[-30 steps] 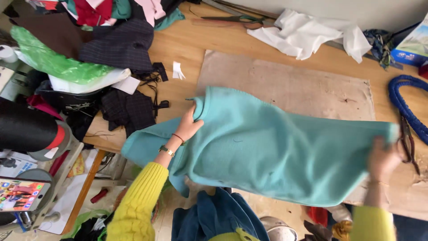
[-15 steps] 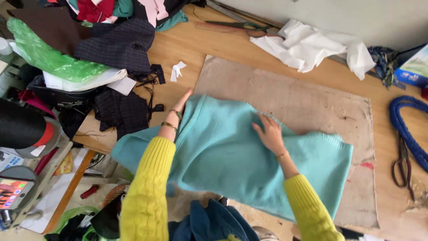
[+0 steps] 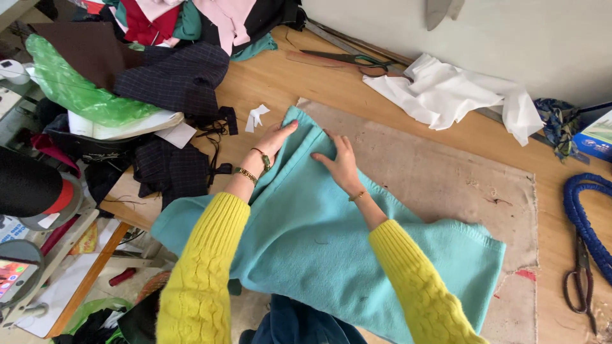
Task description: Laying out and smoothing fabric on a workbench and aligning a garment pattern piece on top.
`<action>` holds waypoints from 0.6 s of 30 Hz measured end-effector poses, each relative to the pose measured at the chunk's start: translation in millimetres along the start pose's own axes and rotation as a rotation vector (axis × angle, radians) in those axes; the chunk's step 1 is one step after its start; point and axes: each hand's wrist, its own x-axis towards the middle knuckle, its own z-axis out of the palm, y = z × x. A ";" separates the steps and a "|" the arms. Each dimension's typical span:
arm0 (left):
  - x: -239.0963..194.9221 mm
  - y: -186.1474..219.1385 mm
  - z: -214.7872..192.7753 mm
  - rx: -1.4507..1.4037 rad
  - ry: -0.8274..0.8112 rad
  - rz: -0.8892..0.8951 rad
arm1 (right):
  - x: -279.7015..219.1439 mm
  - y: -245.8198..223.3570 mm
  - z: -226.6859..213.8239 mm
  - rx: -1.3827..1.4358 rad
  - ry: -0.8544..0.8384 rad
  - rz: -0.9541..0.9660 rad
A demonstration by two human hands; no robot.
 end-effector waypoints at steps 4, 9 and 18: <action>-15.4 17.0 7.2 -0.039 0.006 0.016 | -5.4 -29.1 -15.6 -0.194 0.178 -0.084; -58.8 55.5 29.2 0.024 -0.021 0.110 | -6.1 -41.8 -33.8 -0.117 0.295 -0.148; -157.0 84.8 58.1 0.052 -0.337 0.676 | -25.7 -162.2 -71.2 -0.062 0.425 -0.381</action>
